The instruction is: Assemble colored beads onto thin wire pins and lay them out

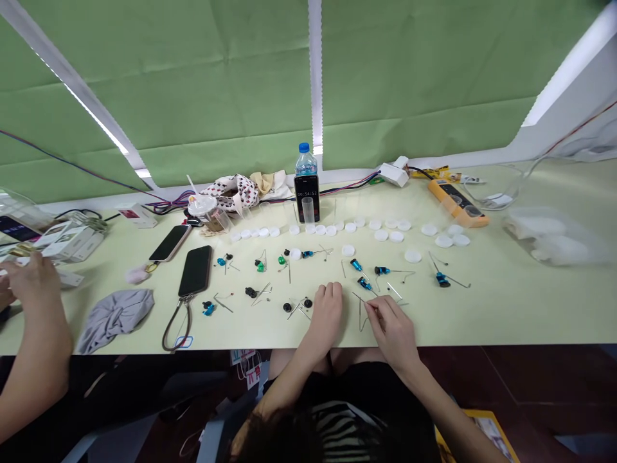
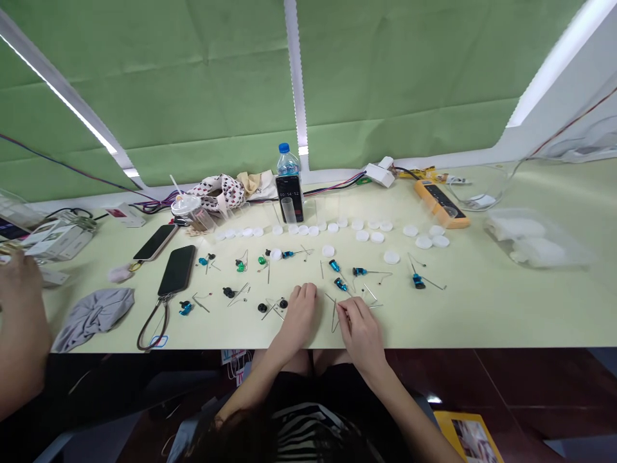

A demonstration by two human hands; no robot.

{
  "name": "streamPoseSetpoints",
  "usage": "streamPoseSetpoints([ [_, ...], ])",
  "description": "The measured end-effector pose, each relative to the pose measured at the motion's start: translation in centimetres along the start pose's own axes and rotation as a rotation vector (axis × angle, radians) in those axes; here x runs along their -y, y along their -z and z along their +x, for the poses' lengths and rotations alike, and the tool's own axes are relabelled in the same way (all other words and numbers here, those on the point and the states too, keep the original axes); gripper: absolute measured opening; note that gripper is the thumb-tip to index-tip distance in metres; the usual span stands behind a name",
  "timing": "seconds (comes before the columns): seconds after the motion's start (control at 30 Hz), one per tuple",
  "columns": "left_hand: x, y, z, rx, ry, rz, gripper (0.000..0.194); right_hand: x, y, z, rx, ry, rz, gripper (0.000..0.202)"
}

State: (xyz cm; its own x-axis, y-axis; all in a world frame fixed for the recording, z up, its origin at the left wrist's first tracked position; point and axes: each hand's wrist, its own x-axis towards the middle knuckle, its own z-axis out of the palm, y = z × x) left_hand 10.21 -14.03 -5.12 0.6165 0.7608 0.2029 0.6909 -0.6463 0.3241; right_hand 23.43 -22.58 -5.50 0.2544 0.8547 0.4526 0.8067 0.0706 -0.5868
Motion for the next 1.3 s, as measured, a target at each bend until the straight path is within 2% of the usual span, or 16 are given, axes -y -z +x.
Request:
streamPoseSetpoints([
  [0.13, -0.2, 1.0, 0.2, -0.064, 0.122, -0.366, 0.015, -0.4, 0.4, -0.5, 0.037, -0.004, 0.02, 0.016],
  [0.23, -0.4, 1.6, -0.4, -0.139, 0.112, -0.474, 0.014, -0.8, 0.4, -0.8, 0.033, 0.004, 0.035, 0.016],
  [0.4, 0.8, 3.0, -4.0, -0.253, -0.039, -0.387, 0.014, -0.3, 0.5, -0.3, 0.04, -0.003, 0.079, 0.016],
  [0.53, 3.1, 3.9, -6.9, -0.345, 0.171, -0.165, 0.008, 1.0, 0.3, 0.4, 0.053, 0.024, 0.111, 0.015],
  [0.6, 3.9, 3.8, -7.6, -0.32, 0.241, -0.024, 0.01, 1.6, 0.0, 0.7, 0.042, 0.043, 0.116, 0.016],
  [0.73, 4.3, 3.1, -7.6, -0.242, 0.231, 0.12, 0.016, 2.2, 0.1, 1.3, 0.009, 0.047, 0.108, 0.018],
  [1.0, 3.7, 2.2, -6.0, -0.124, 0.278, 0.188, 0.015, 1.0, 3.1, 1.0, -0.024, -0.066, 0.075, 0.021],
  [1.13, 3.7, 2.2, -5.8, -0.119, 0.29, 0.19, 0.015, 0.0, 3.8, 0.3, 0.06, -0.097, 0.057, 0.024],
  [1.23, 3.4, 2.3, -5.8, -0.164, 0.269, 0.126, 0.016, -0.3, 3.3, -0.2, 0.169, -0.078, 0.035, 0.024],
  [1.3, 2.8, 2.4, -5.8, -0.196, 0.22, 0.027, 0.015, -0.3, 2.5, -0.4, 0.187, -0.099, 0.02, 0.023],
])
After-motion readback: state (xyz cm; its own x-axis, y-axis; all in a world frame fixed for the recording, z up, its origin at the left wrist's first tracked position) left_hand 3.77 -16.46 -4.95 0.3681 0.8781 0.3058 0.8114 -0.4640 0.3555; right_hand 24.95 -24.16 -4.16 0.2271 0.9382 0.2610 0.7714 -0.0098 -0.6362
